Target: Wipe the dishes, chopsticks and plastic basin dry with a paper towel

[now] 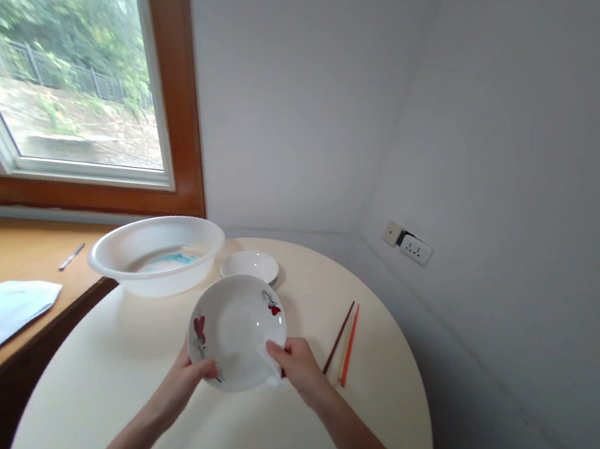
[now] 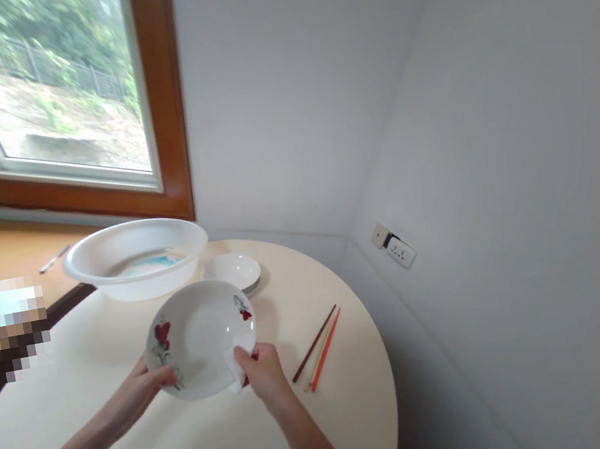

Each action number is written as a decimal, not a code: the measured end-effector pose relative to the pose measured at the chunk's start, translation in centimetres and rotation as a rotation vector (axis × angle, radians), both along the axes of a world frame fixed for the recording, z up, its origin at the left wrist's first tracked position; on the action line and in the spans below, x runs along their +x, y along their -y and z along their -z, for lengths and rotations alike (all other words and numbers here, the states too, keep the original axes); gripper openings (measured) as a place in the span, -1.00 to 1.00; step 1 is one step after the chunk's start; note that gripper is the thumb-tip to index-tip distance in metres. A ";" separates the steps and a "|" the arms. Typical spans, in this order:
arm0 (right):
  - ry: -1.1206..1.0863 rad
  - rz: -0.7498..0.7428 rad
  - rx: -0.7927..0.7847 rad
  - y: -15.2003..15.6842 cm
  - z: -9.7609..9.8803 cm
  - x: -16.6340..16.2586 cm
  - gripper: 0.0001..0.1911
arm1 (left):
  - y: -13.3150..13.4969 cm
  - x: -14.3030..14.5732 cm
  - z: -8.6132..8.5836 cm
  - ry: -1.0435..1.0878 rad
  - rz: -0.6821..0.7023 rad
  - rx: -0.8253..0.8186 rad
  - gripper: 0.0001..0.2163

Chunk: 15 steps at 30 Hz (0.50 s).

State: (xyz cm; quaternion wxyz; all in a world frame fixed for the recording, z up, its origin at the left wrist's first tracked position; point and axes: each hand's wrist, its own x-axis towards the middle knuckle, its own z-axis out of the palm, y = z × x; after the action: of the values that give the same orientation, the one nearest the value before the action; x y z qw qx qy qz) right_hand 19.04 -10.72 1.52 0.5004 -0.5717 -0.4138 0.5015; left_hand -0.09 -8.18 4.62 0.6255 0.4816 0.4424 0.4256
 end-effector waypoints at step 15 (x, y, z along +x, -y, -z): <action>0.178 -0.053 0.083 -2.2 -2.4 1.5 -0.70 | 1.3 0.3 -4.0 0.227 -0.068 -0.083 -0.41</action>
State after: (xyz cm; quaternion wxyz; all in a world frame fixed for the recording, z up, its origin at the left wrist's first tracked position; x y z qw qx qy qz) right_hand 20.49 -8.49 3.94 0.4715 -0.5816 -0.4921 0.4442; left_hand 0.19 -9.51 8.62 0.6763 0.3886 0.4021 0.4795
